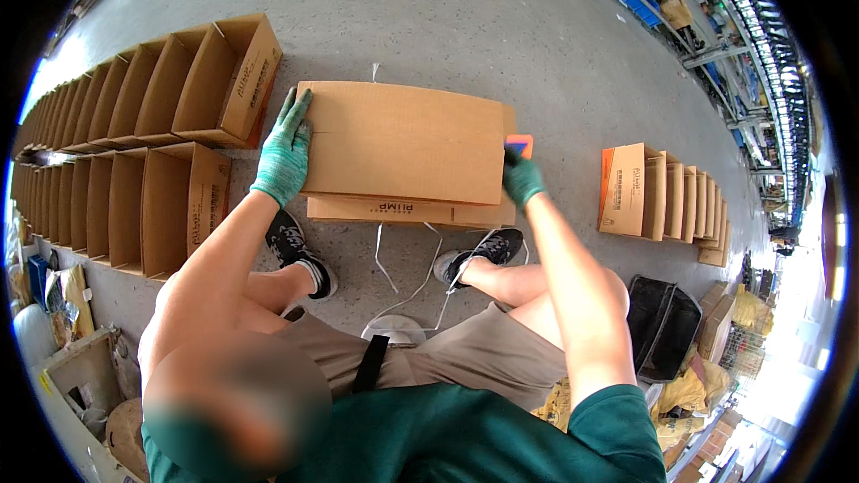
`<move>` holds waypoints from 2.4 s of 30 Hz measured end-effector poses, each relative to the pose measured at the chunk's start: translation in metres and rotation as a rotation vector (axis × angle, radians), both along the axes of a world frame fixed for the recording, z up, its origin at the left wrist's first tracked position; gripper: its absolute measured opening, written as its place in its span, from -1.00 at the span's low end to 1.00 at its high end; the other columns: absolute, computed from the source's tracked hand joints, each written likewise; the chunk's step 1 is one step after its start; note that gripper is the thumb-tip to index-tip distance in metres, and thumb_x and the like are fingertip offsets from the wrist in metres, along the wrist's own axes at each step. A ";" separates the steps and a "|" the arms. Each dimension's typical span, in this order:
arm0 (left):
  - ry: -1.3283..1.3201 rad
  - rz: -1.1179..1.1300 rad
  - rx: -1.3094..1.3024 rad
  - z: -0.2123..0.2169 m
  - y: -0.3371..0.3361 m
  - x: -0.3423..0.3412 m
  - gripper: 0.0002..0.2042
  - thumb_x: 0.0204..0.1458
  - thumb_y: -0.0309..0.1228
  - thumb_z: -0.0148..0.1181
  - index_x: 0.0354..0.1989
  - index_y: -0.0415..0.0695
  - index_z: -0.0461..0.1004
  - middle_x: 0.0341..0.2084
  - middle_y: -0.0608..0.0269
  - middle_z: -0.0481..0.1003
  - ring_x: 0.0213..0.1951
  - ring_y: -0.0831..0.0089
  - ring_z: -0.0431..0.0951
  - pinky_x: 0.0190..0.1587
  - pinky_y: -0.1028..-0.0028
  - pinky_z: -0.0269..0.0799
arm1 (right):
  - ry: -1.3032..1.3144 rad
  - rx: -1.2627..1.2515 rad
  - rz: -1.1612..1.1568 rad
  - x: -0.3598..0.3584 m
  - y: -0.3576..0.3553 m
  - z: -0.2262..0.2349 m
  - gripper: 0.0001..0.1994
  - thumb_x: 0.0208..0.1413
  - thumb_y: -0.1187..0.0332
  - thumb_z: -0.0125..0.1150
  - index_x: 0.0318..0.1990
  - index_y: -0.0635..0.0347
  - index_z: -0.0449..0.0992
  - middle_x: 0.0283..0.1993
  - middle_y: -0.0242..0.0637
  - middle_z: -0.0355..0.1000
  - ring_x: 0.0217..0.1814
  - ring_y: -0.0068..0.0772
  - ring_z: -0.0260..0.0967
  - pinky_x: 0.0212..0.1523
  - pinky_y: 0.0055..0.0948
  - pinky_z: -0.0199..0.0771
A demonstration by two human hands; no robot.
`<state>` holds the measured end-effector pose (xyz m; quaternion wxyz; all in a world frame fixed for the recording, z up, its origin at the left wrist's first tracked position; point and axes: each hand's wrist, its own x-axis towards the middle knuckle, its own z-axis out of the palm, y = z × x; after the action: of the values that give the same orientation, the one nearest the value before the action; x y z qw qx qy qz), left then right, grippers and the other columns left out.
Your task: The person sits on the floor and repeatedly folds the flaps of cardboard boxes closed. They use a handheld tape dispenser to apply clear packing tape across the seams of each box, then place the sealed boxes into a stack.
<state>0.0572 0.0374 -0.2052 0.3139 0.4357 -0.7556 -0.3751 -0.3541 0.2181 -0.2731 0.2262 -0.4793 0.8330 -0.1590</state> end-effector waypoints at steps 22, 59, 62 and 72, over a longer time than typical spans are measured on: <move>-0.129 0.046 -0.031 0.013 0.006 -0.003 -0.55 0.28 -0.51 -0.09 0.35 0.06 0.23 0.43 0.15 0.04 0.34 0.14 0.22 0.37 0.32 0.19 | -0.717 0.158 0.603 0.052 -0.095 0.191 -0.15 -0.12 -0.14 0.45 0.28 0.20 0.37 0.06 -0.17 0.51 0.09 -0.38 0.45 0.15 -0.34 0.43; 0.497 0.057 0.927 0.080 0.063 -0.120 -0.69 0.33 -0.19 -0.05 -0.10 -0.20 0.46 -0.42 0.17 0.54 -0.38 0.44 0.56 -0.39 0.42 0.50 | -0.796 0.179 0.541 0.053 -0.089 0.206 -0.16 -0.14 -0.02 0.49 0.29 0.20 0.33 -0.14 -0.33 0.52 -0.30 -0.57 0.45 -0.25 -0.51 0.53; 0.276 0.167 0.646 0.073 0.058 -0.110 -0.75 0.32 -0.27 -0.03 -0.14 -0.22 0.46 -0.42 0.14 0.52 -0.37 0.39 0.55 -0.35 0.38 0.46 | -0.757 0.214 0.591 0.062 -0.096 0.207 -0.17 -0.13 -0.05 0.46 0.28 0.18 0.35 -0.19 -0.33 0.52 -0.33 -0.56 0.45 -0.29 -0.51 0.52; 0.066 0.606 0.303 0.007 -0.013 0.031 -0.72 0.36 -0.28 -0.12 -0.12 -0.29 0.38 -0.34 0.01 0.50 -0.33 0.28 0.45 -0.15 0.32 0.40 | -0.690 0.318 0.612 0.112 -0.115 0.229 -0.32 0.01 0.01 0.37 0.25 0.16 0.39 -0.35 -0.35 0.52 -0.55 -0.60 0.40 -0.57 -0.57 0.46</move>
<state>0.0878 0.0248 -0.1985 0.3670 0.6699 -0.5166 -0.3868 -0.2416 0.1030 -0.0439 0.5958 -0.5810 0.5443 -0.1057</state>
